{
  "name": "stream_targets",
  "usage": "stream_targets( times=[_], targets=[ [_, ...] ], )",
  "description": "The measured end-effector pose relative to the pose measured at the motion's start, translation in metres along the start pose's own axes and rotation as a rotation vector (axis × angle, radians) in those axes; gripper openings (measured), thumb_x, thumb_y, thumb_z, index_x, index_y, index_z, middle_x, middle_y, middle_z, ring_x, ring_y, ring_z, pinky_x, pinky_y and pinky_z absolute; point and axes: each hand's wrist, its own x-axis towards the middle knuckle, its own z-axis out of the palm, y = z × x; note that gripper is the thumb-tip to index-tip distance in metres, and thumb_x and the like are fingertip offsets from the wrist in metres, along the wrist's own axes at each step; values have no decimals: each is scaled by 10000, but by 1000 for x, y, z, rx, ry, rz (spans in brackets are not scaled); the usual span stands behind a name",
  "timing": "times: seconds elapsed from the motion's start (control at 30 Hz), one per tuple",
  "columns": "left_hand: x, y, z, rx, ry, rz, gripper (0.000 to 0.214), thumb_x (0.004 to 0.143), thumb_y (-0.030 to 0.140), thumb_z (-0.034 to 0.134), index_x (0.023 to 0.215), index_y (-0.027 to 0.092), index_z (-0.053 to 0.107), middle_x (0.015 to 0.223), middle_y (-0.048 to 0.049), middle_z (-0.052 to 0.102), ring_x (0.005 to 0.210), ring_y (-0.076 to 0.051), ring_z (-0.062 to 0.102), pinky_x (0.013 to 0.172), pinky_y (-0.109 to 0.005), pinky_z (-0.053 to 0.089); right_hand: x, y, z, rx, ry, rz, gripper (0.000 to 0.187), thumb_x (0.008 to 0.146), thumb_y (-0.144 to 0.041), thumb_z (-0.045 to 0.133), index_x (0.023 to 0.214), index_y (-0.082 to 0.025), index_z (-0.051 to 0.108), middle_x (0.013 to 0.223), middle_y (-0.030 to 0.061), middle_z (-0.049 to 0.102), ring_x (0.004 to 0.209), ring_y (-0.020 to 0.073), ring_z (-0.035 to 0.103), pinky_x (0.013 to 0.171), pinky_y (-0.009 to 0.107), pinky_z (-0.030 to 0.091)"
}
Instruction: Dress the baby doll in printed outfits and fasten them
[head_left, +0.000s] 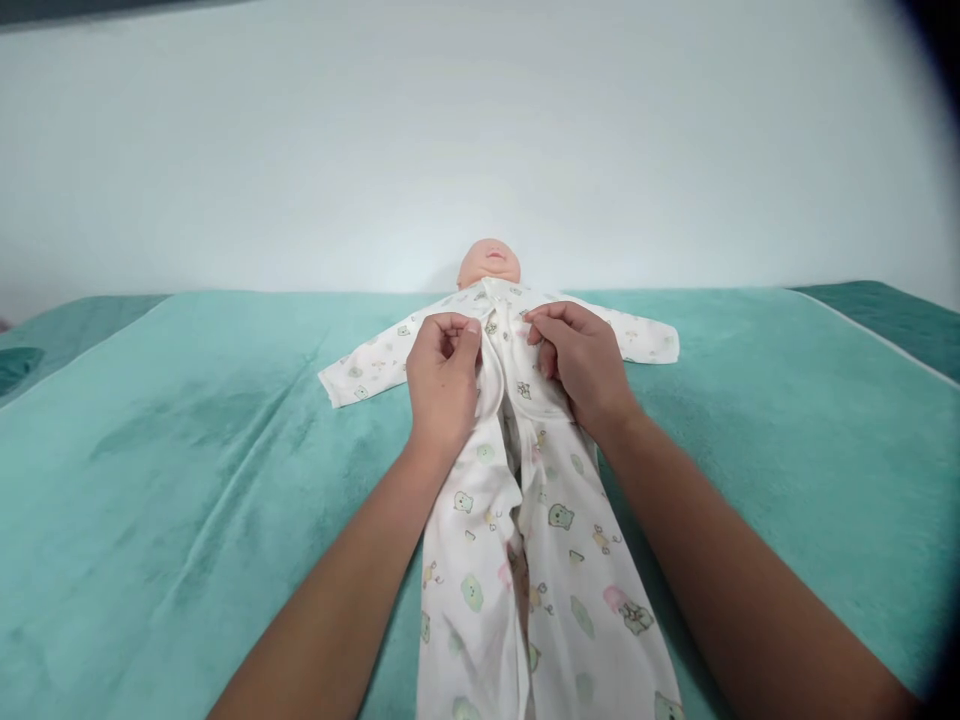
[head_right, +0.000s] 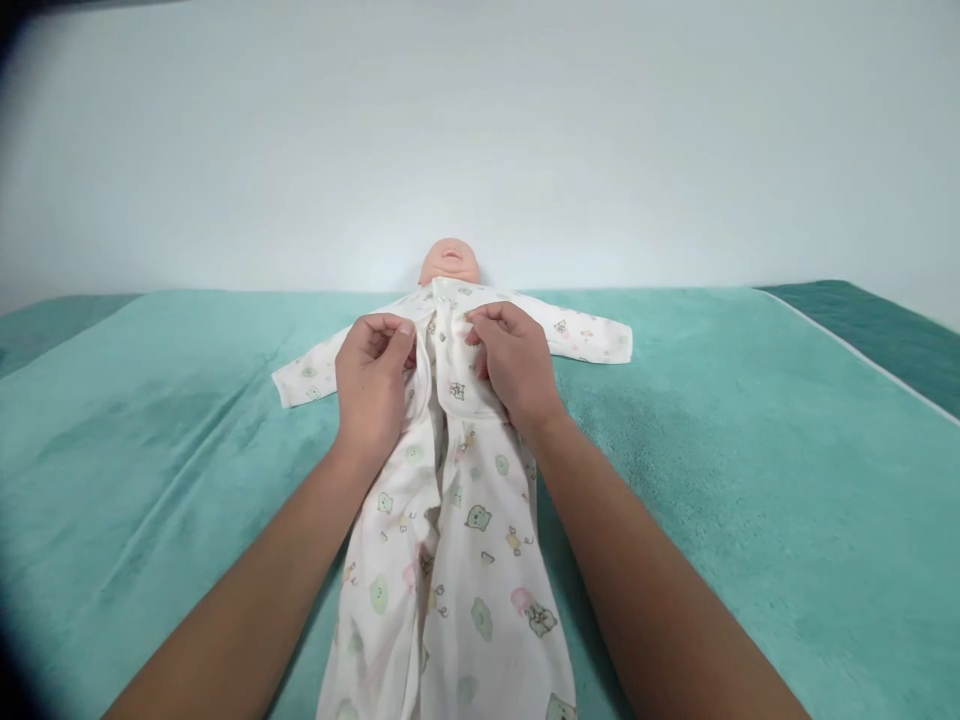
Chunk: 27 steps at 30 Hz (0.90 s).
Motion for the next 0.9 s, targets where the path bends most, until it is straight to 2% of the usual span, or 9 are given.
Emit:
stream_targets(
  times=[0.1,0.2,0.3,0.4,0.47,0.57,0.63,0.73,0.9],
  targets=[
    [1,-2,0,-35,0,0,75,886,273,613,860,205,595,754,13,541,664,-98,496,622,-226,429,-2,-3,-1,-35,-13,-6,120,820,-305,576,751,-206,570,679,-33,579,448,70,410,444,234,309],
    [3,-6,-1,-88,1,-17,78,880,280,620,864,211,587,751,17,516,665,-96,484,616,-222,415,-5,-10,-5,-132,-99,-7,144,827,-292,559,709,-210,555,590,-41,526,467,87,419,458,236,313],
    [4,-9,-2,-119,-9,-29,77,875,284,621,865,219,579,753,20,504,669,-95,481,622,-221,413,-6,-20,-11,-229,-229,26,157,835,-302,553,706,-213,553,617,-33,535,519,103,462,481,242,334],
    [4,-8,-4,-151,-17,-45,80,867,284,630,861,223,579,742,26,491,656,-92,474,618,-220,414,-8,-26,-12,-339,-281,23,125,845,-324,551,768,-225,556,684,-32,560,578,116,495,532,258,374],
    [3,-7,-4,-162,-12,-53,78,859,278,635,859,223,579,731,29,486,646,-91,472,613,-219,416,-11,-27,-8,-436,-267,-25,145,839,-377,583,829,-235,558,734,-31,584,613,126,507,573,274,392],
    [4,-5,-4,-149,19,-44,77,850,267,645,849,216,587,747,23,500,673,-95,488,638,-220,433,-17,-24,3,-615,-207,-150,285,785,-472,664,892,-240,537,842,-19,622,662,141,523,606,290,381],
    [4,-6,-3,-126,39,-25,76,847,263,651,839,213,595,777,16,521,721,-99,508,688,-223,450,-22,-20,11,-746,-153,-227,306,781,-464,671,911,-235,515,899,-1,626,678,150,524,601,293,351],
    [5,-8,-3,-110,37,7,68,851,259,648,835,212,602,814,10,551,778,-105,529,752,-229,462,-24,-17,16,-865,-108,-282,241,818,-398,623,932,-223,505,925,25,623,678,158,515,589,294,311],
    [4,-9,-5,-135,24,-55,84,861,294,642,871,218,607,794,14,557,719,-98,531,691,-224,460,-19,-15,10,-806,-121,-302,47,836,-266,548,845,-223,532,795,5,619,644,149,481,597,298,299]
  ],
)
